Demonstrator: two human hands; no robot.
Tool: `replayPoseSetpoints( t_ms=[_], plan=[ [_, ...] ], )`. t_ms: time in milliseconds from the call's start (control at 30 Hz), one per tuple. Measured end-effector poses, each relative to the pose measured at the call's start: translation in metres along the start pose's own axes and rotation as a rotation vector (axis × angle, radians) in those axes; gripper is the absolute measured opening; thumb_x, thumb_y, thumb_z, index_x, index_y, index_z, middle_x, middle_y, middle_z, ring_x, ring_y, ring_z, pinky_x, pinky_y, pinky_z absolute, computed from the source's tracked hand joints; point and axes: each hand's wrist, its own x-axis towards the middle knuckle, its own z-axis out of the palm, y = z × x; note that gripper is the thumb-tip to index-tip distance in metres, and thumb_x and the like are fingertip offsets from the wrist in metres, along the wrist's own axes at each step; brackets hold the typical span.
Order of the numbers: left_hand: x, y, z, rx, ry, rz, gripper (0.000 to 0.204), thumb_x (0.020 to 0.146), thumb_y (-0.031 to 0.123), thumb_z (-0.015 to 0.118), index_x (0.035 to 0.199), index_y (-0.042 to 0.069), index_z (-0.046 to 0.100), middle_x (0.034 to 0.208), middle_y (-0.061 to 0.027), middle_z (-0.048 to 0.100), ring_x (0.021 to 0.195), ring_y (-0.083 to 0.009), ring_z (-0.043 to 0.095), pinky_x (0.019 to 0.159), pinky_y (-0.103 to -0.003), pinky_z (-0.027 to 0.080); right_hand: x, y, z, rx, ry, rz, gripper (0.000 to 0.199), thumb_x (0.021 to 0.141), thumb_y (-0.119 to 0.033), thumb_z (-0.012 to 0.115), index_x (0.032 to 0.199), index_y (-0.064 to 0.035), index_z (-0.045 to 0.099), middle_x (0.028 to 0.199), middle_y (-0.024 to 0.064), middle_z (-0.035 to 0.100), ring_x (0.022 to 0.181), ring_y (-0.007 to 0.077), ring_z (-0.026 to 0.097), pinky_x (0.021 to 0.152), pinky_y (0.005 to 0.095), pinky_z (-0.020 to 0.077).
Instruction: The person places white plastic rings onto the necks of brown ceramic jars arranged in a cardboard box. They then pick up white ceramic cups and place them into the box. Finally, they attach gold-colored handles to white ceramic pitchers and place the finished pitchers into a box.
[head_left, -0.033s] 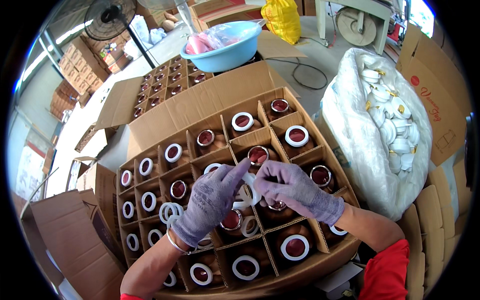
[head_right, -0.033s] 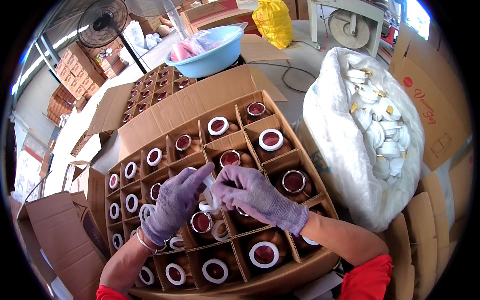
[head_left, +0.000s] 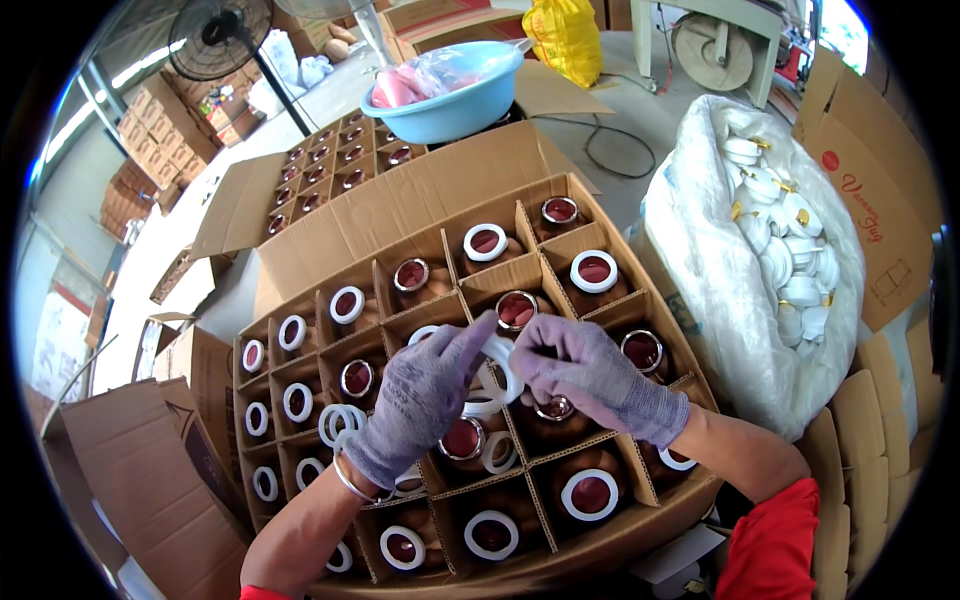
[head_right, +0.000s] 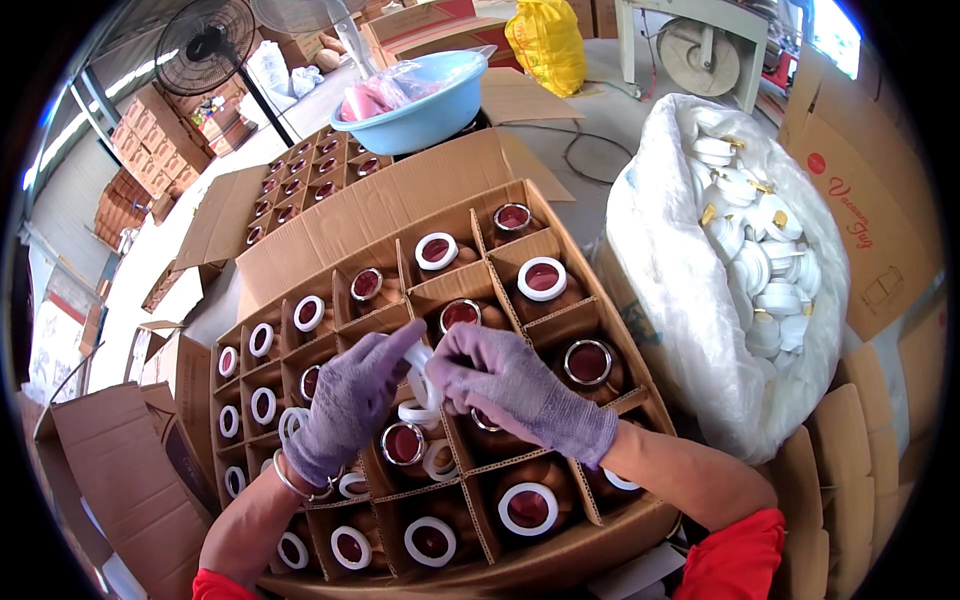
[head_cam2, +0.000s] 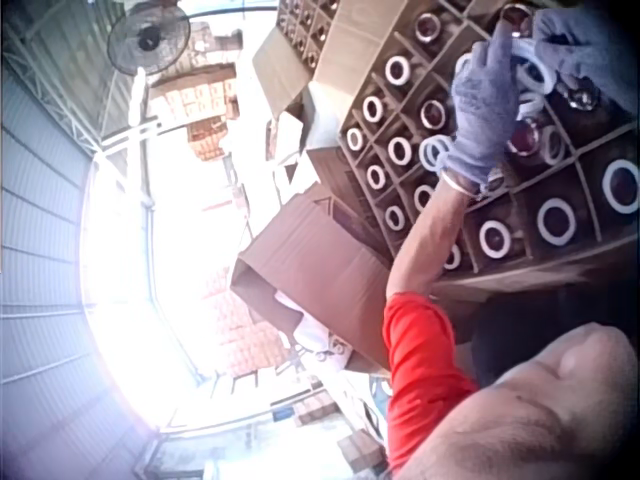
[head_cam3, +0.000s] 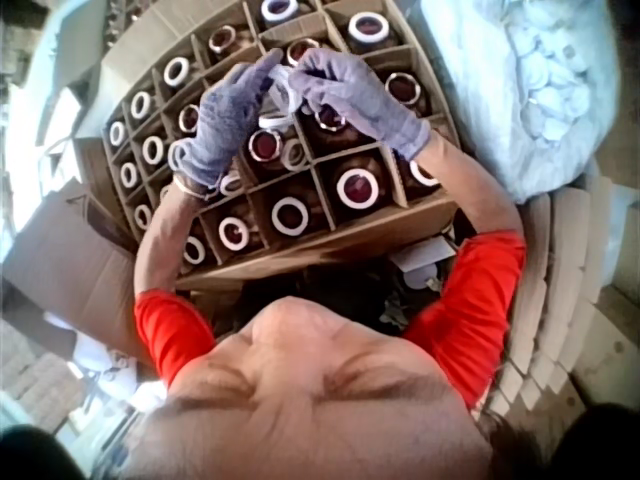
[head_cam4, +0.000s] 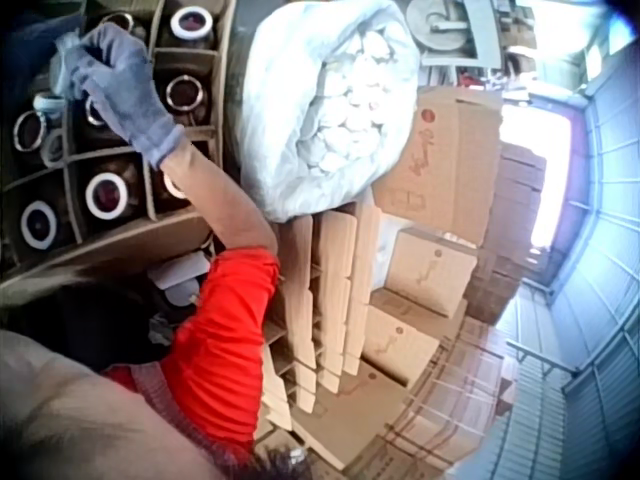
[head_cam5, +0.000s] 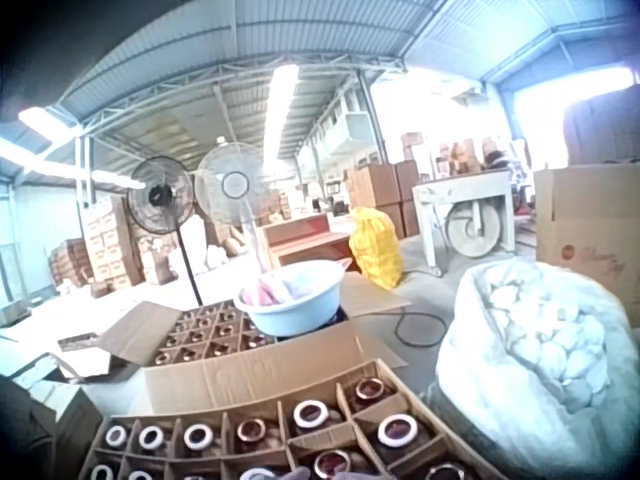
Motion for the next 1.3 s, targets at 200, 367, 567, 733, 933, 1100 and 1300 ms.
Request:
replayPoseSetpoints(
  t_ms=[200,367,567,733,933,1100,1300],
  plan=[
    [0.027,-0.019,0.003,-0.211,0.113,-0.062,0.042,0.085,-0.001,0.058,0.127,0.007,0.058,0.102,-0.0165,0.067,0.089,-0.0306,0.069,0.076,-0.040,0.056,0.019,0.005,-0.006,0.111,0.179,-0.175,0.009,0.098,-0.008,0.057,0.091,-0.0025,0.053,0.077,0.0020,0.058,0.066,0.0054,0.054,0.065,0.0209,0.0488],
    [0.053,-0.074,0.011,-0.681,0.370,-0.536,0.025,0.098,0.004,0.046,0.115,-0.001,0.063,0.085,-0.0076,0.070,0.068,-0.0134,0.068,0.065,-0.028,0.059,0.031,-0.012,-0.035,0.007,0.319,-0.240,0.004,0.096,-0.003,0.056,0.093,-0.0052,0.056,0.090,0.0037,0.059,0.078,0.0086,0.059,0.071,0.0248,0.0536],
    [0.051,-0.164,0.013,-0.419,-0.009,-0.830,0.028,0.100,0.023,0.056,0.103,-0.003,0.067,0.069,-0.0035,0.061,0.049,-0.0108,0.056,0.048,-0.025,0.049,0.060,-0.028,-0.058,0.114,0.216,-0.221,0.014,0.101,-0.019,0.054,0.101,-0.0054,0.055,0.091,0.0045,0.062,0.075,0.0102,0.062,0.071,0.0261,0.0550],
    [0.052,-0.161,0.023,-0.003,-0.201,-0.801,0.028,0.092,0.029,0.061,0.095,0.003,0.071,0.075,-0.0162,0.070,0.067,-0.0281,0.069,0.070,-0.040,0.055,0.097,-0.022,-0.098,-0.108,0.259,-0.162,0.022,0.093,-0.018,0.063,0.103,-0.0008,0.053,0.088,0.0072,0.062,0.064,0.0116,0.061,0.059,0.0250,0.0537],
    [0.049,-0.159,0.034,0.317,-0.071,-0.627,0.028,0.092,0.030,0.056,0.096,0.006,0.070,0.092,-0.0226,0.070,0.093,-0.0397,0.068,0.084,-0.049,0.052,0.145,-0.022,-0.140,-0.310,0.374,-0.215,0.027,0.089,-0.012,0.068,0.106,0.0030,0.052,0.079,0.0097,0.062,0.052,0.0117,0.057,0.049,0.0244,0.0503],
    [0.048,-0.139,0.021,0.376,-0.180,-0.586,0.034,0.097,0.034,0.050,0.098,0.005,0.068,0.096,-0.0213,0.070,0.094,-0.0381,0.068,0.084,-0.048,0.053,0.163,-0.018,-0.152,-0.878,0.510,-0.062,0.014,0.088,-0.015,0.068,0.091,-0.0011,0.068,0.071,0.0092,0.066,0.053,0.0180,0.061,0.054,0.0341,0.0533],
    [0.007,-0.095,-0.008,0.273,0.160,-0.370,0.031,0.096,0.030,0.057,0.116,0.007,0.061,0.094,-0.0162,0.068,0.089,-0.0341,0.068,0.078,-0.045,0.054,0.177,-0.014,-0.135,-1.839,0.647,0.147,0.019,0.087,-0.015,0.065,0.102,-0.0095,0.076,0.101,0.0156,0.074,0.097,0.0320,0.072,0.076,0.0410,0.0590]
  ],
)
